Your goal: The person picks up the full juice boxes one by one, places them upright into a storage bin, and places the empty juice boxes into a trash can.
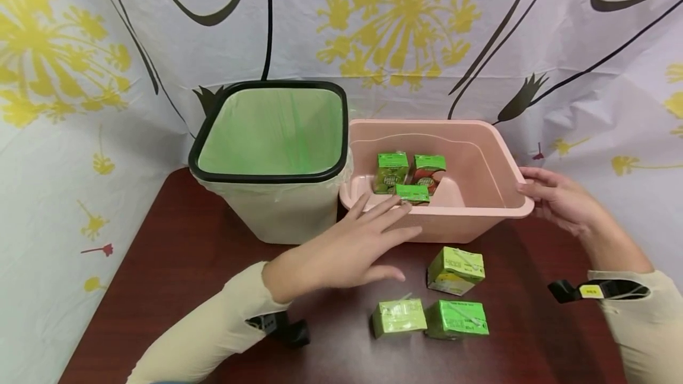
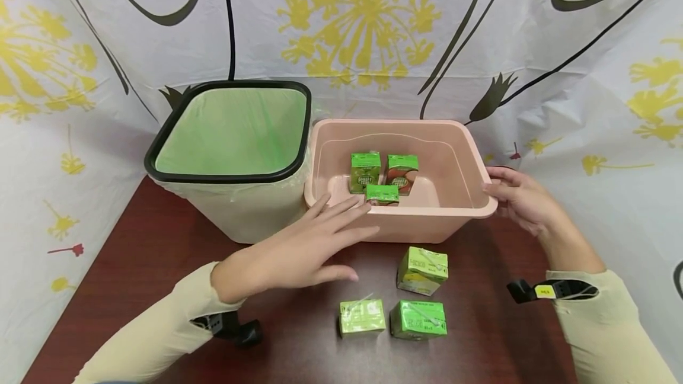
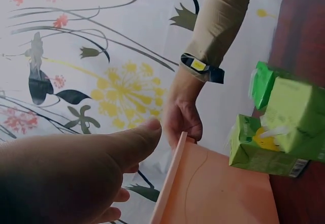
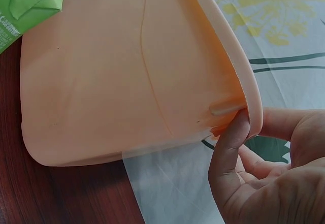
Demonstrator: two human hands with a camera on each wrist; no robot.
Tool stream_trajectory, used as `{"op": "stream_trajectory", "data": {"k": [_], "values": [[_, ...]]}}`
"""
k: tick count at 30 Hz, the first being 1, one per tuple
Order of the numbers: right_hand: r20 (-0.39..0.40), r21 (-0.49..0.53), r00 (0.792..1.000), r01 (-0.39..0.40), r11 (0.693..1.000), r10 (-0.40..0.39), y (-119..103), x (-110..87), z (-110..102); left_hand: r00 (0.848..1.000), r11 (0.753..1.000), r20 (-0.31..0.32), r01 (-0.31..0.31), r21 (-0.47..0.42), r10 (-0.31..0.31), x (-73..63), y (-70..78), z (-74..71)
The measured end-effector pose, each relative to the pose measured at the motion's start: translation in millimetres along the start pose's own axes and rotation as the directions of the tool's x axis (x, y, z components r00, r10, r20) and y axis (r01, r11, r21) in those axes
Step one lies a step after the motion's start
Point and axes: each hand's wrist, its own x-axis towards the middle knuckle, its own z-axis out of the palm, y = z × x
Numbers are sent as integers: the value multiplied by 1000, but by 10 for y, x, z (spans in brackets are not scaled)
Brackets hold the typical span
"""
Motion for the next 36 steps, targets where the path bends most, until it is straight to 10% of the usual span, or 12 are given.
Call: {"op": "stream_trajectory", "data": {"k": [19,29,36], "values": [[-7,-29,1000,-9,1000,8,-12,11,-5,986,976,-133,74,-204,-102,-1236,-300,34],[-18,-49,1000,-20,999,19,-18,6,-10,931,910,-92,320,-262,-353,-1788,-528,-177],[-17,-36,1000,-20,999,19,-6,1,-2,895,904,-208,337,-264,-394,-2131,-824,-290]]}}
